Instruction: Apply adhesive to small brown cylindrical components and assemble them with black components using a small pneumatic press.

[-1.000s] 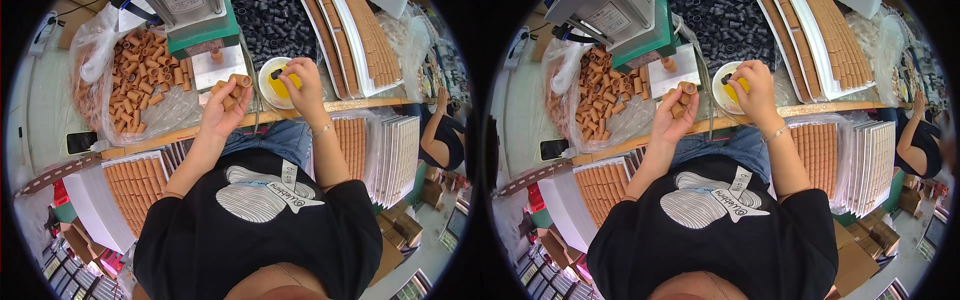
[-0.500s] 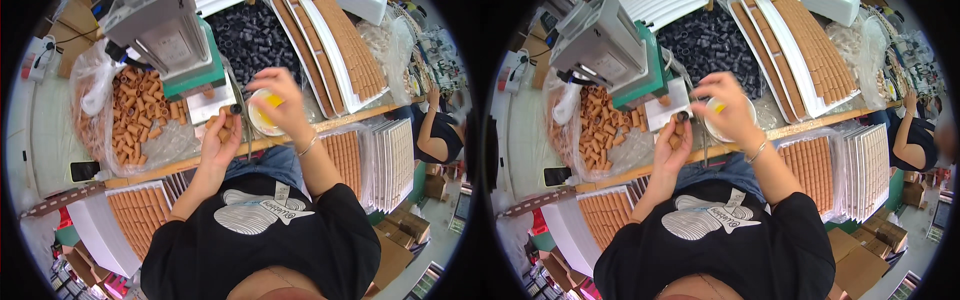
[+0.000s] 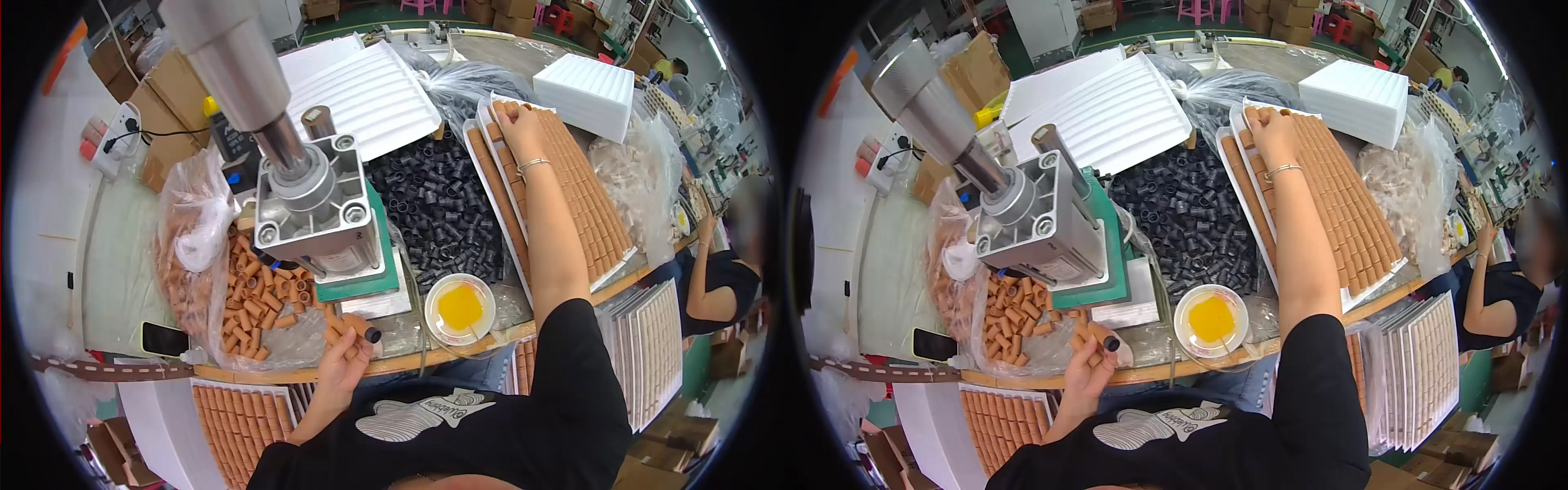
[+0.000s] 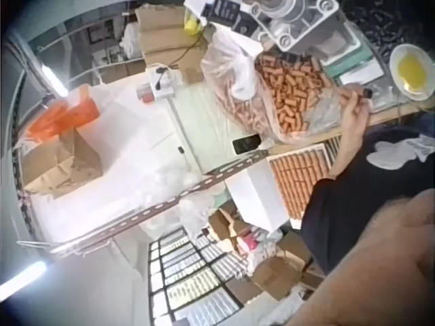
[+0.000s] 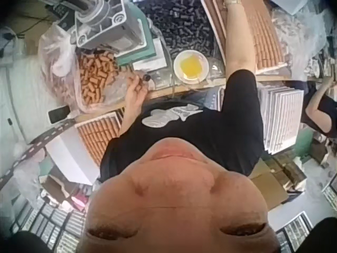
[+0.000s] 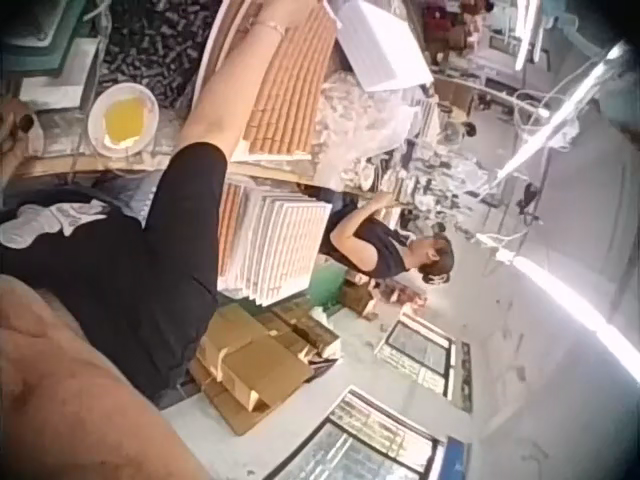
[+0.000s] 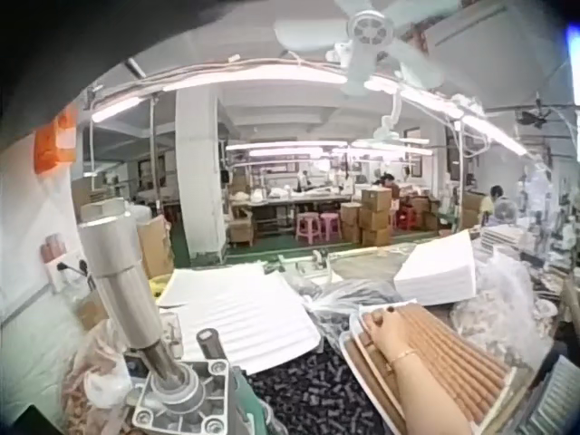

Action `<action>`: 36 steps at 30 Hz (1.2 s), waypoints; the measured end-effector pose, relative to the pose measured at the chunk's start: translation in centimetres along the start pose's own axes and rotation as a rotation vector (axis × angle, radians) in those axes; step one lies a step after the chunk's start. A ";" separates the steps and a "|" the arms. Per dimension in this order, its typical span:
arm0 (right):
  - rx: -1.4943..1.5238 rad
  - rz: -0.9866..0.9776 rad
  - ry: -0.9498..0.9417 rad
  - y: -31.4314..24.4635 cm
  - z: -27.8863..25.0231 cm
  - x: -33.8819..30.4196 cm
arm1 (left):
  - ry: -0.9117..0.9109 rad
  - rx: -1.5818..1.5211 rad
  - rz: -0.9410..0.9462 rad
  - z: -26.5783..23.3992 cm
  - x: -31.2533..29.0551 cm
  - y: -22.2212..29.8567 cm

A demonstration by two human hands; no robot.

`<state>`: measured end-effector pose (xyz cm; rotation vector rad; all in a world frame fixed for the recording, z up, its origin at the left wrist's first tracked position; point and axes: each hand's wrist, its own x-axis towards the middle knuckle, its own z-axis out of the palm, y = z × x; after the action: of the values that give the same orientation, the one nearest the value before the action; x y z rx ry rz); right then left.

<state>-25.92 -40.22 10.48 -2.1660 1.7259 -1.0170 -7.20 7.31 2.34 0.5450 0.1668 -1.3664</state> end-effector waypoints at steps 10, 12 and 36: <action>0.242 0.040 0.046 1.5 0.7 2.2 | -0.030 0.261 0.272 0.4 0.6 1.3; 0.201 0.029 -0.026 0.9 0.3 2.1 | -0.021 0.276 0.290 -0.1 0.1 1.2; 0.430 -0.503 -0.503 -9.5 -6.1 -35.6 | -0.237 0.947 0.589 2.3 0.6 -2.1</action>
<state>-25.26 -3.09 6.28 -2.3236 0.6889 -0.7449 -9.55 5.54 3.49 1.0978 -0.8204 -0.8492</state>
